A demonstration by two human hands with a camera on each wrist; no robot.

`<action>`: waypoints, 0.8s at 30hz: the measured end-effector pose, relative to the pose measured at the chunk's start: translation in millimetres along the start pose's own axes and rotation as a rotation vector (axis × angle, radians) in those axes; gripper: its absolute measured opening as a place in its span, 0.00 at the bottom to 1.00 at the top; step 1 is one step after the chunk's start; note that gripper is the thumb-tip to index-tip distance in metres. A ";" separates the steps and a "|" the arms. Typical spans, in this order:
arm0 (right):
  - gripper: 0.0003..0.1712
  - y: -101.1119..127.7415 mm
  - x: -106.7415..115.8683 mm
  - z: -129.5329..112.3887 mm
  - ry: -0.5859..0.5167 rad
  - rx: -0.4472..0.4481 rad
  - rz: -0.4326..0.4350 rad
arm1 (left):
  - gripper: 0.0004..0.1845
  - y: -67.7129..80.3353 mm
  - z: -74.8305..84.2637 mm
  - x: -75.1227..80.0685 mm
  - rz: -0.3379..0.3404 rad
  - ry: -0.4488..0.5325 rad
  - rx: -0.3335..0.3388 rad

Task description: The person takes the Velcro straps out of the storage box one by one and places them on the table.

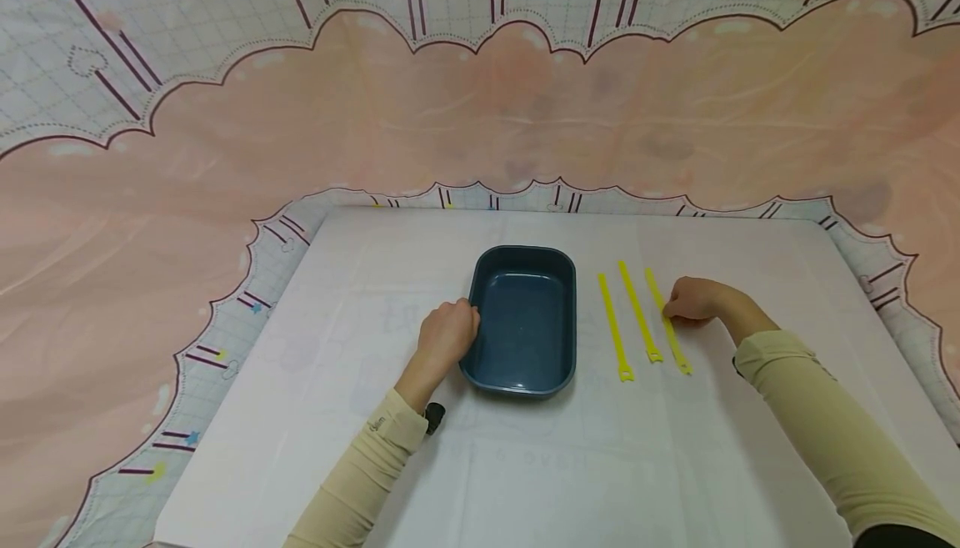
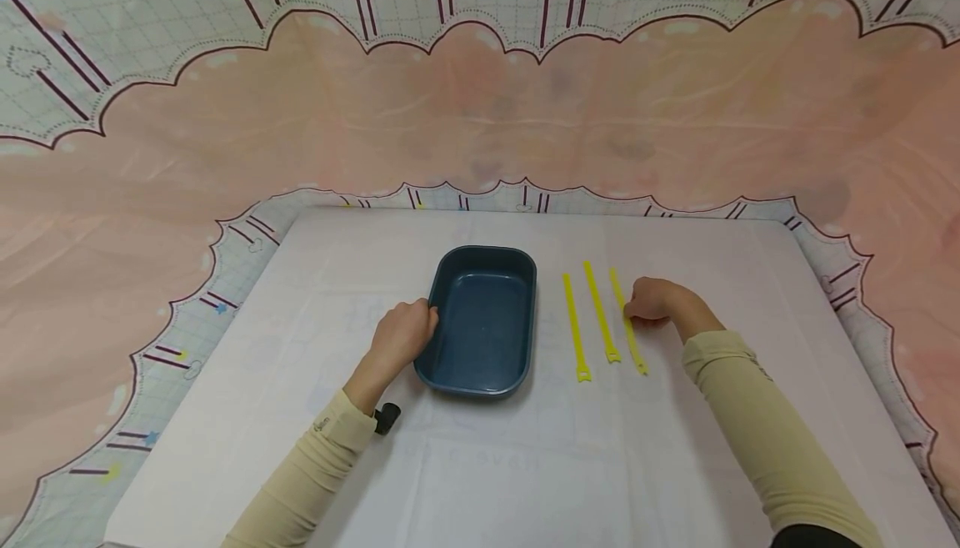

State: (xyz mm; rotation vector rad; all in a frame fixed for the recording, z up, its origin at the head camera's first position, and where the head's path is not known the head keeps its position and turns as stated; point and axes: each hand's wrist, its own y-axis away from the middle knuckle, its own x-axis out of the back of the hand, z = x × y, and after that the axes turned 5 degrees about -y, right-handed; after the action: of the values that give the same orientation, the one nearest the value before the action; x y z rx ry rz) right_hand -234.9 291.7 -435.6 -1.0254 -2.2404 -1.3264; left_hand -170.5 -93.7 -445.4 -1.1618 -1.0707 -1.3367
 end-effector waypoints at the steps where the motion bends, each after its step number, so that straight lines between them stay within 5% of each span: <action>1: 0.12 0.4 0.1 -0.5 0.012 -0.003 0.003 | 0.17 0.1 0.0 0.2 0.001 0.000 0.000; 24: 0.14 2.1 -1.5 3.9 0.053 -0.002 0.068 | 0.17 -2.2 1.5 0.7 -0.003 -0.006 -0.014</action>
State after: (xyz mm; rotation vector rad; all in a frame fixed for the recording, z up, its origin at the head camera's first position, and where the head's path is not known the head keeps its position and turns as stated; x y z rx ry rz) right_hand -232.0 295.0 -437.2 -1.0447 -2.1465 -1.3117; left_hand -172.5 -92.1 -444.5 -1.1763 -1.0693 -1.3456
